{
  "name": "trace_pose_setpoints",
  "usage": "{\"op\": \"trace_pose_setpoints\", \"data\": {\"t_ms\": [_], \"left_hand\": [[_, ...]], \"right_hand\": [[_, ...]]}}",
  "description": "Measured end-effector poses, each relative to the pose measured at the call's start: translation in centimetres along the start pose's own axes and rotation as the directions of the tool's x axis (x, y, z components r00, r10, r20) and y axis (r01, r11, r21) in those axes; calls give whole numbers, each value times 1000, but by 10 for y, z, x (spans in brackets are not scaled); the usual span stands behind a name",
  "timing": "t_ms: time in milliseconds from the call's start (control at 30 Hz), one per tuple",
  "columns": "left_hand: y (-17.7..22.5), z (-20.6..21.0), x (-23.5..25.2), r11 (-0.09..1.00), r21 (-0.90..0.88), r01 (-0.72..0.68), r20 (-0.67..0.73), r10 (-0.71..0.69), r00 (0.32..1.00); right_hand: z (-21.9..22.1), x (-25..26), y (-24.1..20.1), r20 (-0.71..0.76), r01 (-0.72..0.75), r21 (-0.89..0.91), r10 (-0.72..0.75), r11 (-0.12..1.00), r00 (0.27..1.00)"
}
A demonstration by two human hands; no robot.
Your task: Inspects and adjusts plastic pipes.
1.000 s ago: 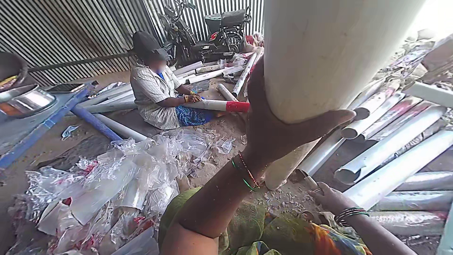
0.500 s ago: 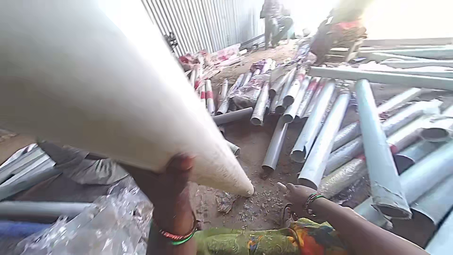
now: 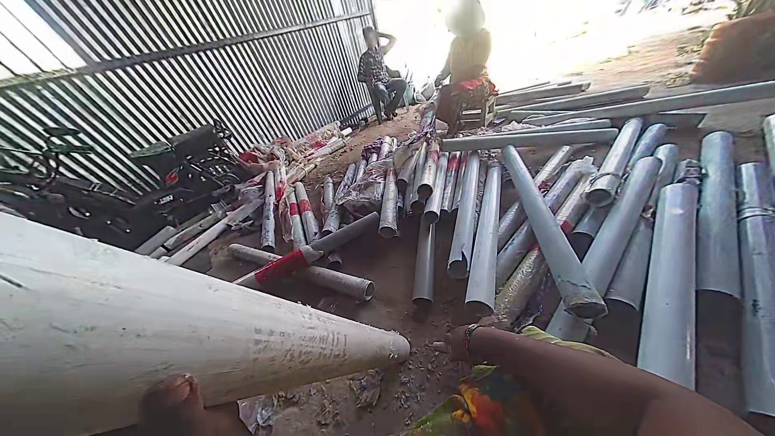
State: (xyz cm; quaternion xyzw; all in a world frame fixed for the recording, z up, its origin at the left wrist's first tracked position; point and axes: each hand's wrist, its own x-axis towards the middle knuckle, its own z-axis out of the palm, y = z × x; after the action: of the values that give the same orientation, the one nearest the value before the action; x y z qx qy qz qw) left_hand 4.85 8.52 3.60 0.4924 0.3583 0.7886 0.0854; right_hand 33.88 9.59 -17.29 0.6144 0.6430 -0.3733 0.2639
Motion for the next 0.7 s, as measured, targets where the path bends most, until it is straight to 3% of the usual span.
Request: {"op": "trace_pose_setpoints", "data": {"t_ms": [300, 467, 600, 700], "left_hand": [[9, -10, -17, 995, -68, -75, 39, 78, 996], [11, -13, -22, 996, -83, -43, 28, 45, 999], [10, -11, -17, 999, -41, -6, 29, 7, 1000], [6, -9, -12, 1000, -15, -14, 43, 15, 999]], "right_hand": [[6, -3, -11, 19, -50, -39, 51, 998, 999], [9, 3, -11, 20, -33, -53, 34, 998, 999], [5, -59, -34, -12, -33, -141, 32, 989, 999], [1, -77, -37, -25, -31, -139, 28, 990, 999]]}}
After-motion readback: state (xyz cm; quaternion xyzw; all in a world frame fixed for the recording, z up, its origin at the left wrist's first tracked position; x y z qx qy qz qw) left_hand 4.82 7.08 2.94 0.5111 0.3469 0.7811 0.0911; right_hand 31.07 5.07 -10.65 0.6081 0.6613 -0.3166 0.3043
